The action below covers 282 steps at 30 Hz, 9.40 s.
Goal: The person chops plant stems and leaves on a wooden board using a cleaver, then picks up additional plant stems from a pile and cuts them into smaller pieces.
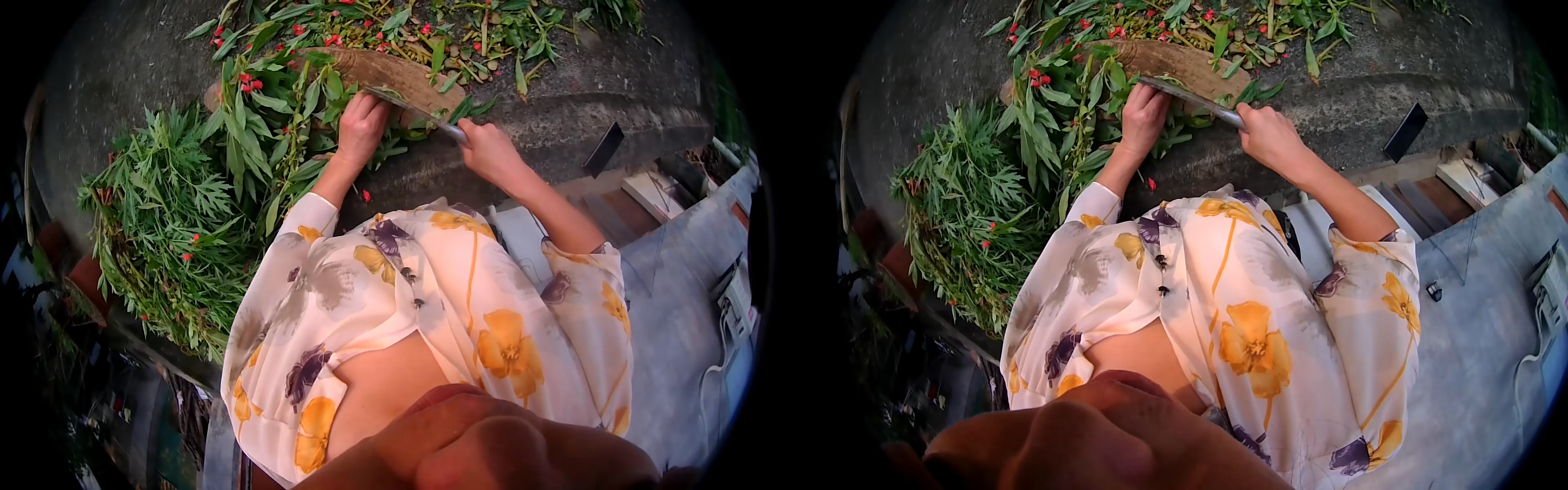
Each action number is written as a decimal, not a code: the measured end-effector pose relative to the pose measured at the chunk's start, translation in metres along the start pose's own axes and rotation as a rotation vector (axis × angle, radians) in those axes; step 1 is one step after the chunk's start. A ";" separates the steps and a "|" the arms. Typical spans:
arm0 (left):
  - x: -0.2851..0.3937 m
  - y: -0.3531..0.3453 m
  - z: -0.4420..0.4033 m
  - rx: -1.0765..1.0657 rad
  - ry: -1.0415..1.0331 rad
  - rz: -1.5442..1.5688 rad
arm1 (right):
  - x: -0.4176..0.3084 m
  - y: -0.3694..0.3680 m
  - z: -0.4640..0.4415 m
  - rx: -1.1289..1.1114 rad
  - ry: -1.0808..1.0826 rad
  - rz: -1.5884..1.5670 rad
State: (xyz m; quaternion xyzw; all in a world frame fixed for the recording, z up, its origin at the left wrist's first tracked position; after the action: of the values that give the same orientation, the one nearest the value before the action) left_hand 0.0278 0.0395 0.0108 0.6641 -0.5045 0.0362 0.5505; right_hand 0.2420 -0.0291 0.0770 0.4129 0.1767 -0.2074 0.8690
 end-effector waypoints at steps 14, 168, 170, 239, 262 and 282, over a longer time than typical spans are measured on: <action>-0.005 -0.002 0.001 -0.027 0.034 0.045 | 0.006 -0.001 -0.019 -0.108 -0.076 -0.105; -0.054 0.169 0.031 0.147 0.781 0.108 | 0.067 0.136 -0.111 0.391 -0.177 -0.219; -0.042 0.170 0.040 0.127 0.739 0.065 | 0.052 0.121 -0.090 0.234 -0.162 -0.365; -0.009 0.173 0.062 -0.011 0.394 -0.017 | -0.039 -0.038 -0.028 0.161 -0.016 -0.455; -0.051 0.117 0.067 -0.360 0.771 -0.253 | -0.038 -0.014 -0.037 0.022 -0.036 -0.328; 0.223 0.122 -0.142 -0.995 -0.579 -0.388 | 0.008 0.010 -0.043 -0.158 0.034 -1.250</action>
State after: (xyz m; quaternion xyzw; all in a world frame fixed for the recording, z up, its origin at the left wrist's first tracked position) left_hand 0.1219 0.0226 0.2859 0.3899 -0.4602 -0.4870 0.6317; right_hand 0.2476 0.0090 0.0540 0.1692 0.4131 -0.6558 0.6088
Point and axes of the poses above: each hand's wrist, its own z-axis away from the middle knuckle, its own y-axis out of the back of the hand, x = y × z, the point moved 5 cm from there along -z, towards the middle knuckle, and after that the axes turned 5 degrees about -x, right-handed, at the moved point
